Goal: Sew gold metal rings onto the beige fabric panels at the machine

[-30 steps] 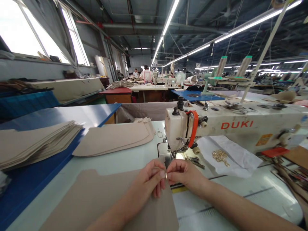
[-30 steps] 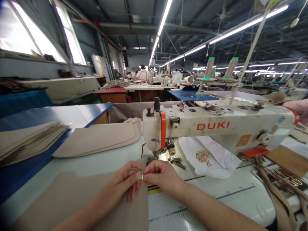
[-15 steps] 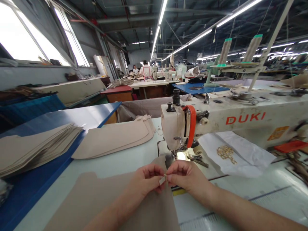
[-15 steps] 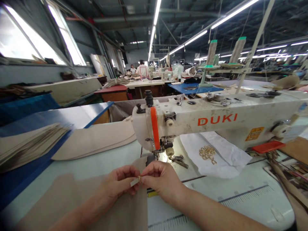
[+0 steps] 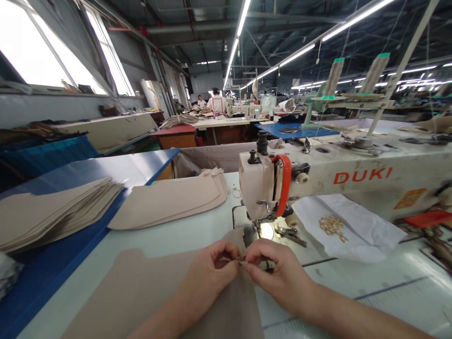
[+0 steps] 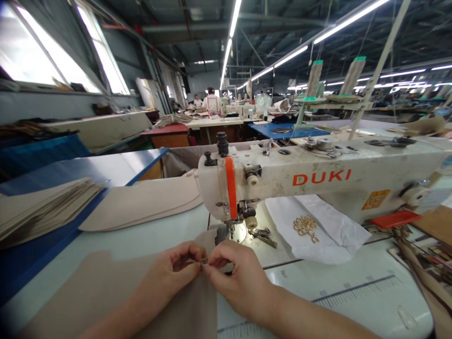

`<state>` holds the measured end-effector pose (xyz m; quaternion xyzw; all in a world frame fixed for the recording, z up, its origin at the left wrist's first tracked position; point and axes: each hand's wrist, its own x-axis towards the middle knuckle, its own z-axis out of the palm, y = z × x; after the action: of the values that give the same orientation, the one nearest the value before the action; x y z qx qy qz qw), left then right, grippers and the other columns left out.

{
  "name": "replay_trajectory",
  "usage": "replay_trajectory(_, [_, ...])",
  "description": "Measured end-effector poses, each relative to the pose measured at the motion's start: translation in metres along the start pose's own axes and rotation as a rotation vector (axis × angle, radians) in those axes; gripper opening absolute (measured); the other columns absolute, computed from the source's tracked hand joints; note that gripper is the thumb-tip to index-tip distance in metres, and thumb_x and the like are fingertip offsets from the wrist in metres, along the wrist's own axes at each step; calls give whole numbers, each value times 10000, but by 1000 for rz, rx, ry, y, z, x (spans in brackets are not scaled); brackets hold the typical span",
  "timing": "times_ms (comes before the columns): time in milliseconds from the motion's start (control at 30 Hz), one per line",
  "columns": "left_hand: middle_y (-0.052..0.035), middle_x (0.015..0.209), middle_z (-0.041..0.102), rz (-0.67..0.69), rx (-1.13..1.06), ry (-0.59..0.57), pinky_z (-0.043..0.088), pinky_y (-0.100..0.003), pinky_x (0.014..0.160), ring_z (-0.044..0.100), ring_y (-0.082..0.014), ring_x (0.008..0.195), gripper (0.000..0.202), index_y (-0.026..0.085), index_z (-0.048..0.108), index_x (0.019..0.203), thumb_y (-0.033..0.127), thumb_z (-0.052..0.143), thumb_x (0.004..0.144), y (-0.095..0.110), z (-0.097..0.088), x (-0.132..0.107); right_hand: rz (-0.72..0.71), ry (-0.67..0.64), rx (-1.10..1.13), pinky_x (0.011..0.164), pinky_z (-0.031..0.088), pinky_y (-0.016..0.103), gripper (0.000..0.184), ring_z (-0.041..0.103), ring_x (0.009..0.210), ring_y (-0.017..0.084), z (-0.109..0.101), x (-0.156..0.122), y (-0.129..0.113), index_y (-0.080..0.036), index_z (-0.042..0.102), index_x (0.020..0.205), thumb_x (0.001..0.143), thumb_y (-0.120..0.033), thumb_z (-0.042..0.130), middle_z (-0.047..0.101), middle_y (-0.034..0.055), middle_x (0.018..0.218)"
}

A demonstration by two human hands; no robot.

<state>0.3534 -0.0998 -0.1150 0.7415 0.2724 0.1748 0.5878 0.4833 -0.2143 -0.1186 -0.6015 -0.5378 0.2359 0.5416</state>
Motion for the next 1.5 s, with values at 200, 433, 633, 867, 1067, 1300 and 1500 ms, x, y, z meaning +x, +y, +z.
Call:
replay_trajectory(200, [-11, 669, 609, 36, -153, 60, 430, -235, 608, 536, -143, 633, 107, 174, 537, 565, 197, 639, 590, 8, 4, 0, 67, 76, 93, 578, 416, 205, 75, 530, 615, 115, 3, 4, 4, -173, 590, 667, 722, -133, 561, 576, -12, 648])
replay_trajectory(433, [-4, 662, 636, -26, -190, 94, 444, -231, 618, 561, -136, 627, 163, 165, 573, 567, 229, 722, 572, 9, 4, 1, 130, 143, 86, 567, 414, 214, 87, 512, 584, 112, 9, 5, 5, -175, 541, 617, 696, -138, 553, 592, -2, 656])
replay_trajectory(633, [14, 647, 638, -37, -212, 83, 467, -228, 626, 598, -141, 641, 192, 172, 601, 677, 237, 748, 572, 4, 6, 2, 136, 112, 46, 578, 417, 215, 84, 519, 587, 112, 9, 5, 9, -179, 552, 628, 701, -140, 564, 608, -5, 663])
replay_trajectory(867, [18, 664, 626, 78, -89, 143, 483, -223, 622, 607, -137, 638, 86, 181, 596, 695, 198, 675, 664, 2, 6, -5, 199, 93, 284, 531, 383, 208, 139, 501, 552, 102, 9, 5, 13, -185, 552, 710, 710, -261, 668, 577, -31, 606])
replay_trajectory(1067, [15, 690, 637, 127, -41, 139, 492, -224, 653, 612, -144, 666, 72, 192, 605, 707, 216, 671, 691, 2, 7, -7, 205, 44, 316, 545, 380, 214, 92, 501, 561, 103, 5, 3, 13, -177, 609, 711, 737, -259, 644, 595, -20, 629])
replay_trajectory(1300, [8, 706, 636, 119, -38, 96, 497, -236, 661, 620, -155, 684, 80, 192, 588, 719, 229, 658, 708, 4, 7, -5, 191, 15, 127, 501, 333, 203, 89, 420, 526, 93, 1, 4, 10, -177, 593, 669, 752, -210, 587, 499, -44, 564])
replay_trajectory(1500, [-91, 1118, 646, 218, 428, 122, 442, -408, 941, 582, -268, 1060, 282, 201, 596, 1055, 316, 526, 807, -1, -7, -4, 250, 47, 107, 485, 349, 197, 64, 450, 499, 89, -8, 3, 11, -176, 577, 645, 704, -182, 601, 525, -47, 542])
